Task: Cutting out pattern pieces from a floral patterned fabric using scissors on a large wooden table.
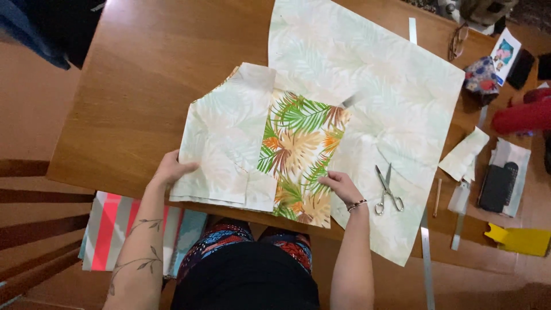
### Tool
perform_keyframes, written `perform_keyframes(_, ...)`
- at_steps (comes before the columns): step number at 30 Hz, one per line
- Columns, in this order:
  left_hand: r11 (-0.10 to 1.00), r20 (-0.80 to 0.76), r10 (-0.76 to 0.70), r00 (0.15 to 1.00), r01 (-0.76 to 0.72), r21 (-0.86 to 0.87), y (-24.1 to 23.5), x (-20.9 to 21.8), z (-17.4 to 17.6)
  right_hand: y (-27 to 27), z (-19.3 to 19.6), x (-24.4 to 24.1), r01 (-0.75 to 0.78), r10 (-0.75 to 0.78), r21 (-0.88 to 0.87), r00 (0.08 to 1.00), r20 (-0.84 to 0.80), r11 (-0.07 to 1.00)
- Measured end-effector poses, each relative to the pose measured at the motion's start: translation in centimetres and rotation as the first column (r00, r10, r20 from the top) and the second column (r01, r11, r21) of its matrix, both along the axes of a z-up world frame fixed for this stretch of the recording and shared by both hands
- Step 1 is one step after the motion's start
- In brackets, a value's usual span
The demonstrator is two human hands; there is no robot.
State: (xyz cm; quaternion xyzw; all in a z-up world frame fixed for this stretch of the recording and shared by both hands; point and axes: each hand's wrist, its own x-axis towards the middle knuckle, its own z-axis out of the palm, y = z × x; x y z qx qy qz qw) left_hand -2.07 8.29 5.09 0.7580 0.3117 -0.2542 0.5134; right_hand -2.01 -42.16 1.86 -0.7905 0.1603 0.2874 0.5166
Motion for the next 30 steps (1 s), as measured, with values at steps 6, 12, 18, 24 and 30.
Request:
perform_keyframes(6, 0.996, 0.011, 0.029, 1.000, -0.028, -0.090, -0.7, -0.2, -0.8, 14.0, 3.4, 3.7, -0.338, 0.214, 0.403, 0.922, 0.322, 0.850)
perform_keyframes(12, 0.917, -0.088, 0.145, 0.985, -0.168, -0.362, -3.9, -1.2, -1.5, 28.3, 0.4, 3.6, -0.637, 0.725, -0.365, 0.660, 0.197, 0.679)
perform_keyframes(18, 0.946, -0.003, 0.157, 0.988, -0.151, -0.288, -3.4, -1.2, -2.0, 25.0, -1.7, 2.6, -0.361, 0.300, -0.050, 0.683, 0.666, 0.931)
perform_keyframes(24, 0.988, -0.021, 0.132, 0.991, -0.133, -0.081, -3.5, 1.2, -1.1, 14.2, -5.7, 4.1, 0.321, -0.263, -0.135, 0.906, 0.331, 0.937)
perform_keyframes(30, 0.942, -0.187, 0.164, 0.969, -0.210, -0.263, -3.6, 3.4, 0.2, 12.9, -4.3, 5.4, 0.201, -0.192, 0.153, 0.979, -0.073, 0.967)
